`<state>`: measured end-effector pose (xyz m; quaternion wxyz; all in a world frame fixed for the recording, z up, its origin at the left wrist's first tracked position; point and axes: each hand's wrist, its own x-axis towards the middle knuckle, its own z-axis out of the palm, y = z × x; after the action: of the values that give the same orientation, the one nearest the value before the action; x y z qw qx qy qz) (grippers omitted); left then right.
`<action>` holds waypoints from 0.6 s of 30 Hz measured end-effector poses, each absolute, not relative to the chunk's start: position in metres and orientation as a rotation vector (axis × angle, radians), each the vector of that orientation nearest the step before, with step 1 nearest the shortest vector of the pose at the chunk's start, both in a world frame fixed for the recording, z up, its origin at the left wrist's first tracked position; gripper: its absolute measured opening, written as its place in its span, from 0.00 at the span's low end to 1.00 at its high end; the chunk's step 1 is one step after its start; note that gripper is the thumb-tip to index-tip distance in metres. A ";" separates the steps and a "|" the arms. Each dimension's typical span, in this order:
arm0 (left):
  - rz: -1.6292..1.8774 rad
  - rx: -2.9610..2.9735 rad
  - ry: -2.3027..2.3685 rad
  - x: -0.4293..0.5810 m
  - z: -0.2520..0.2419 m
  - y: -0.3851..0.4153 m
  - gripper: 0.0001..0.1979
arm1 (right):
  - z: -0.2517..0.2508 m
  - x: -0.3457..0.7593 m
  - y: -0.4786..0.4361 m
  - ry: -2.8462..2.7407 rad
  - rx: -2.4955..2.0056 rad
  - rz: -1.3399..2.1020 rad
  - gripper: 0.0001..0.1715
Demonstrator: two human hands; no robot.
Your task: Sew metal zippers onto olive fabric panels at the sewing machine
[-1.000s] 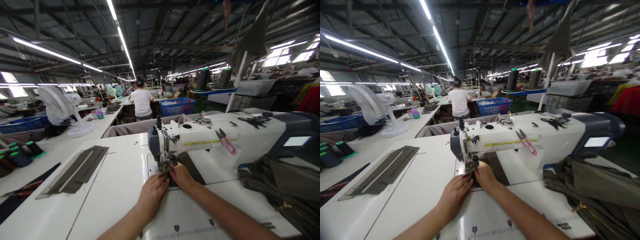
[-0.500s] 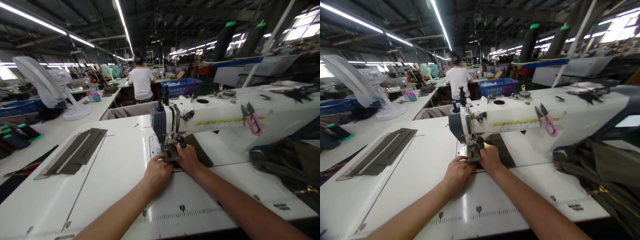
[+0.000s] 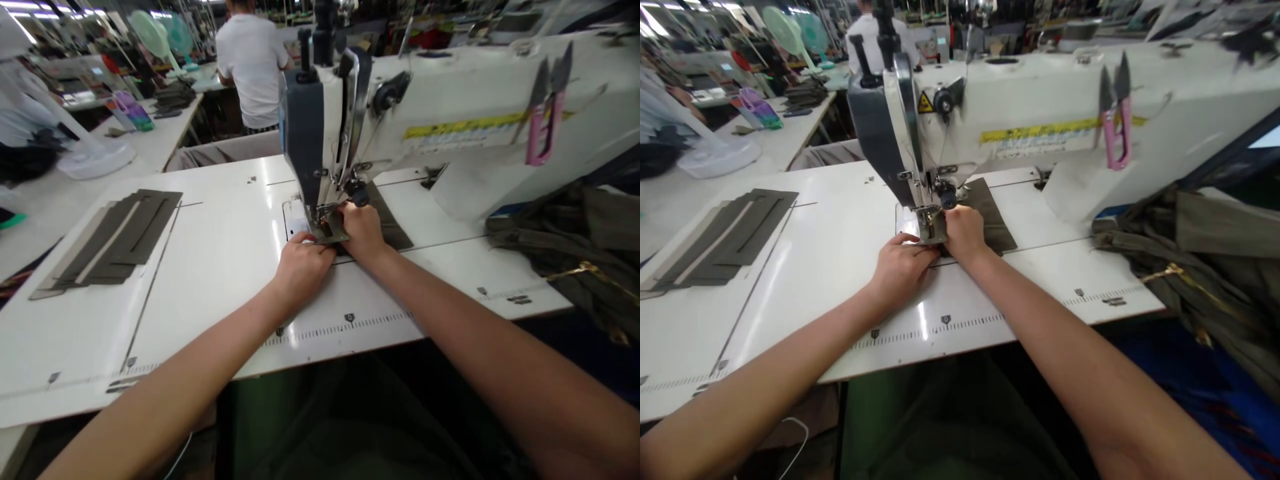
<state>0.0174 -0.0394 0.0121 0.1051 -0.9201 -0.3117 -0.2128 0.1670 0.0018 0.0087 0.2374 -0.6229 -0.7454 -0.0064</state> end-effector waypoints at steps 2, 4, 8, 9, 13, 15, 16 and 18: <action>-0.631 -2.701 -0.925 0.018 0.012 -0.040 0.15 | 0.008 0.168 0.004 -2.038 -1.661 -0.003 0.12; -0.635 -2.694 -0.933 0.018 0.012 -0.041 0.14 | 0.009 0.171 0.005 -2.060 -1.606 0.030 0.12; -0.637 -2.684 -0.938 0.018 0.012 -0.041 0.14 | 0.011 0.172 0.005 -2.070 -1.592 0.019 0.12; -0.635 -2.683 -0.936 0.018 0.012 -0.041 0.14 | 0.011 0.171 0.004 -2.059 -1.606 0.009 0.12; -0.635 -2.707 -0.927 0.017 0.012 -0.042 0.14 | 0.006 0.166 0.006 -2.003 -1.675 -0.019 0.14; -0.644 -2.711 -0.926 0.016 0.011 -0.042 0.14 | 0.001 0.165 0.009 -1.992 -1.699 -0.027 0.15; -0.647 -2.708 -0.927 0.016 0.010 -0.042 0.14 | -0.001 0.165 0.012 -1.996 -1.701 -0.030 0.16; -0.646 -2.705 -0.937 0.017 0.009 -0.041 0.14 | -0.006 0.166 0.017 -2.036 -1.672 -0.030 0.17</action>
<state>0.0173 -0.0407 0.0093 0.1034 -0.9168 -0.3177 -0.2188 0.1657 0.0172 -0.0055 0.2507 -0.6142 -0.7482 -0.0109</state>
